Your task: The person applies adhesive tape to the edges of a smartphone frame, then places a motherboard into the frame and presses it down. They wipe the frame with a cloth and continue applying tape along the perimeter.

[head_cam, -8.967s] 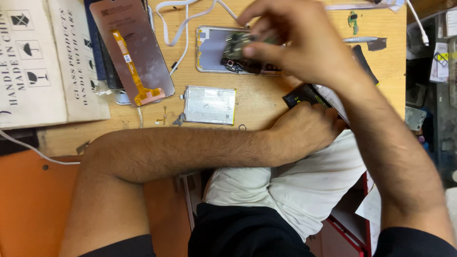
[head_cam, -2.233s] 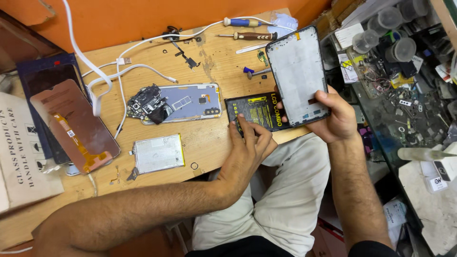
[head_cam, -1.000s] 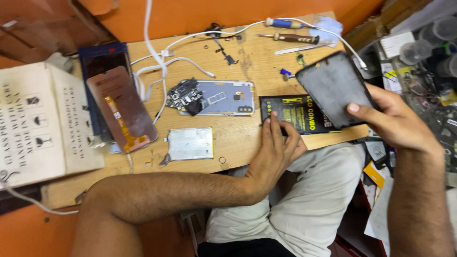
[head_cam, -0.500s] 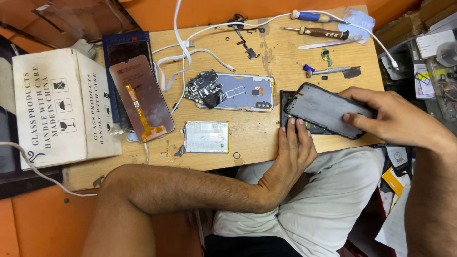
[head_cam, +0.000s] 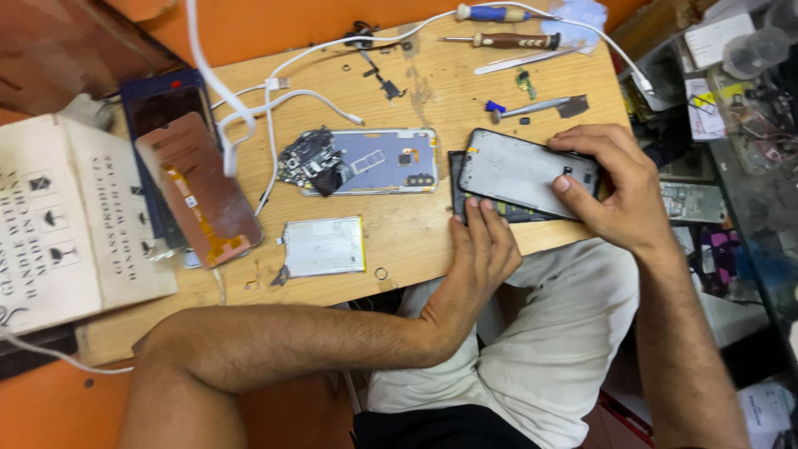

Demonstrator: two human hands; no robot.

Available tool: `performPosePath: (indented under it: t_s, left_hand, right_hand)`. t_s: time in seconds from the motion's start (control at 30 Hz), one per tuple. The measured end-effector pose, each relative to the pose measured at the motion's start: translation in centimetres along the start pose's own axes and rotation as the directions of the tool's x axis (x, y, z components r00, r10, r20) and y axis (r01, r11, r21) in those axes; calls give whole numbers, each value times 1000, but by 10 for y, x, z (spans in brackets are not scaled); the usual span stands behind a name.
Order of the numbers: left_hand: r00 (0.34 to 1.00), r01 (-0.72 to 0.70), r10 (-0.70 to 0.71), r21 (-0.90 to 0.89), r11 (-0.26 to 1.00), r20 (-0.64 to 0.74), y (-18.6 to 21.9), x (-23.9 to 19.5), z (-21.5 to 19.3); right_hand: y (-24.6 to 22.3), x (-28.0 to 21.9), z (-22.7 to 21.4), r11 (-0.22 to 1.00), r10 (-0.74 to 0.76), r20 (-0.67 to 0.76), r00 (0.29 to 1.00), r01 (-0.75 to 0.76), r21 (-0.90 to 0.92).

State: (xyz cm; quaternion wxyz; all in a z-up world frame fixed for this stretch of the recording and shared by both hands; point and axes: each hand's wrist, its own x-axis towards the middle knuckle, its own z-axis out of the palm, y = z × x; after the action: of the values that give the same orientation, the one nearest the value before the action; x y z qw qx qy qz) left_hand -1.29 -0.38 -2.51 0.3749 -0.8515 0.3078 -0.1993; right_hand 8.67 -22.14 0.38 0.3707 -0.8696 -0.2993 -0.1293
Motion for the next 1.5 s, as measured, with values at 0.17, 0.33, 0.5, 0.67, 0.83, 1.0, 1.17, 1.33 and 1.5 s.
performPosePath:
  t_s: [0.17, 0.33, 0.5, 0.67, 0.83, 1.0, 1.17, 1.33, 1.5]
  left_hand:
    - [1000, -14, 14, 12, 1000, 11, 0, 2, 0]
    - [998, -51, 50, 27, 998, 25, -1, 1, 0]
    - [998, -52, 50, 59, 997, 31, -1, 3, 0]
    - [997, -61, 58, 53, 997, 46, 0, 6, -1]
    - [997, -70, 67, 58, 996, 46, -1, 4, 0]
    - [998, -53, 52, 72, 996, 22, 0, 4, 2]
    - [999, -52, 51, 52, 997, 20, -1, 3, 2]
    - [998, -55, 54, 57, 997, 21, -2, 3, 1]
    - [999, -50, 49, 50, 997, 22, -2, 3, 0]
  right_hand:
    - [1, -6, 3, 996, -51, -10, 999, 50, -74]
    - [-7, 0, 3, 984, -88, 52, 995, 95, -150]
    - [-7, 2, 3, 988, -109, 34, 993, 112, -110]
    - [-2, -2, 2, 990, -90, 16, 996, 92, -110]
    - [-3, 0, 3, 991, -86, 16, 996, 87, -104]
    - [-7, 0, 4, 993, -59, 18, 998, 60, -102]
    - [-8, 1, 4, 993, -24, 29, 999, 27, -111]
    - [0, -5, 7, 996, -16, 5, 1000, 16, -82]
    - [20, -18, 6, 993, 27, -67, 997, -19, 117]
